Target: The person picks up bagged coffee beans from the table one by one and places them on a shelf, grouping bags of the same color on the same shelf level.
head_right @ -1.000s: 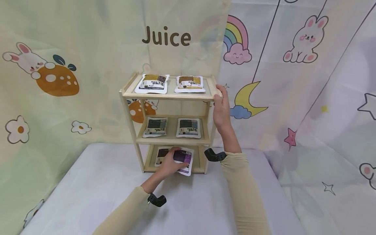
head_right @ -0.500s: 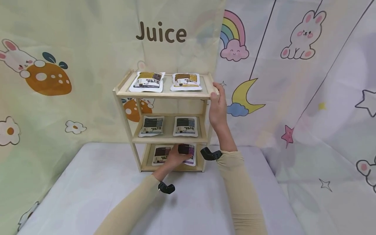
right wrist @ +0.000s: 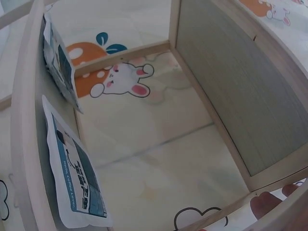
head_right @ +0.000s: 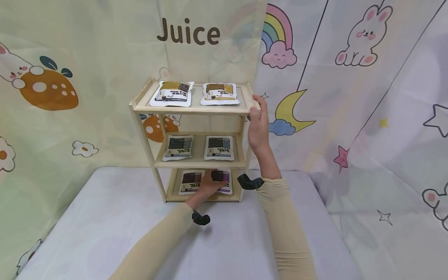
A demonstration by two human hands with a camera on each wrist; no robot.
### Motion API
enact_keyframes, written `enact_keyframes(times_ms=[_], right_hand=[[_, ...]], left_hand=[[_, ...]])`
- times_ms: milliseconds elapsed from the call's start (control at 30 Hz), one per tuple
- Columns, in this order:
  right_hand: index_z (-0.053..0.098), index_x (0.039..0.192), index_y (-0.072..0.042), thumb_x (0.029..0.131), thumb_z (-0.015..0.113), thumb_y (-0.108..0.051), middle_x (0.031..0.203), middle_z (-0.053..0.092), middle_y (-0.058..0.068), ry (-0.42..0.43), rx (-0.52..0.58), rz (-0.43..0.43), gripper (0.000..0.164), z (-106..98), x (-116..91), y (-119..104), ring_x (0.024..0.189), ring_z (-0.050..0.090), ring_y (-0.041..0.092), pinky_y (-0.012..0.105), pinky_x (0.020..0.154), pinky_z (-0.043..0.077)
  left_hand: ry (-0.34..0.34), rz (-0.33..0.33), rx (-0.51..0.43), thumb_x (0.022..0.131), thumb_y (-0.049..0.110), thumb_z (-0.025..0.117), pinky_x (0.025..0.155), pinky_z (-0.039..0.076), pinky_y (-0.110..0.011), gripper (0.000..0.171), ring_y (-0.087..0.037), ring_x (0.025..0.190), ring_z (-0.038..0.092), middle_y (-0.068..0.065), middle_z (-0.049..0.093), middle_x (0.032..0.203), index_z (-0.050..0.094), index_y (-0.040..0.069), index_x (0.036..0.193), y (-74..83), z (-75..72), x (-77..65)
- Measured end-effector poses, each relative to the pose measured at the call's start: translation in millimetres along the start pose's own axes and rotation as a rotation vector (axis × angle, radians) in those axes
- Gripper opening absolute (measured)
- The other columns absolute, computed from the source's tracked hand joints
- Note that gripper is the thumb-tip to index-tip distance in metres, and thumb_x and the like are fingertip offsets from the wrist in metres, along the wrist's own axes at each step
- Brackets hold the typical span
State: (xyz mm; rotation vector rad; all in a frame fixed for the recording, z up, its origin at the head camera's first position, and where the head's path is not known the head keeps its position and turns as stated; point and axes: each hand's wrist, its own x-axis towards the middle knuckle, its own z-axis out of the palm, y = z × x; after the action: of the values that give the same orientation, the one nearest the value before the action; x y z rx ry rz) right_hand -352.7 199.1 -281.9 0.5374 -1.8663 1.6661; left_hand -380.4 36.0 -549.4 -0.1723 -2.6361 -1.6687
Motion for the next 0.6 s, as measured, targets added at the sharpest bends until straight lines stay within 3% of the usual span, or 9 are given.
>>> enact_keyframes(times_ms=[400,600], right_hand=[[0.032,0.147,-0.012,0.098,0.03,-0.035,0.15,0.029,0.009,0.013,-0.016,0.043,0.053,-0.9,-0.7,-4.1,0.125,0.044,0.026,0.048,0.103,0.033],[0.032,0.147,-0.011,0.098,0.03,-0.032,0.149,0.031,0.011,0.008,0.005,0.043,0.053,0.3,-1.1,-3.3,0.123,0.043,0.027,0.053,0.103,0.03]], left_hand=[[-0.006,-0.028,0.043,0.082,0.034,0.078,0.107,0.031,-0.046,0.077,-0.032,0.132,0.039,-0.015,0.041,0.145,0.039,0.006,0.142,2.7,0.7,3.5],[-0.044,-0.032,0.072,0.084,0.03,0.076,0.107,0.033,-0.045,0.074,-0.032,0.131,0.039,-0.017,0.04,0.144,0.037,0.005,0.142,3.1,2.9,1.6]])
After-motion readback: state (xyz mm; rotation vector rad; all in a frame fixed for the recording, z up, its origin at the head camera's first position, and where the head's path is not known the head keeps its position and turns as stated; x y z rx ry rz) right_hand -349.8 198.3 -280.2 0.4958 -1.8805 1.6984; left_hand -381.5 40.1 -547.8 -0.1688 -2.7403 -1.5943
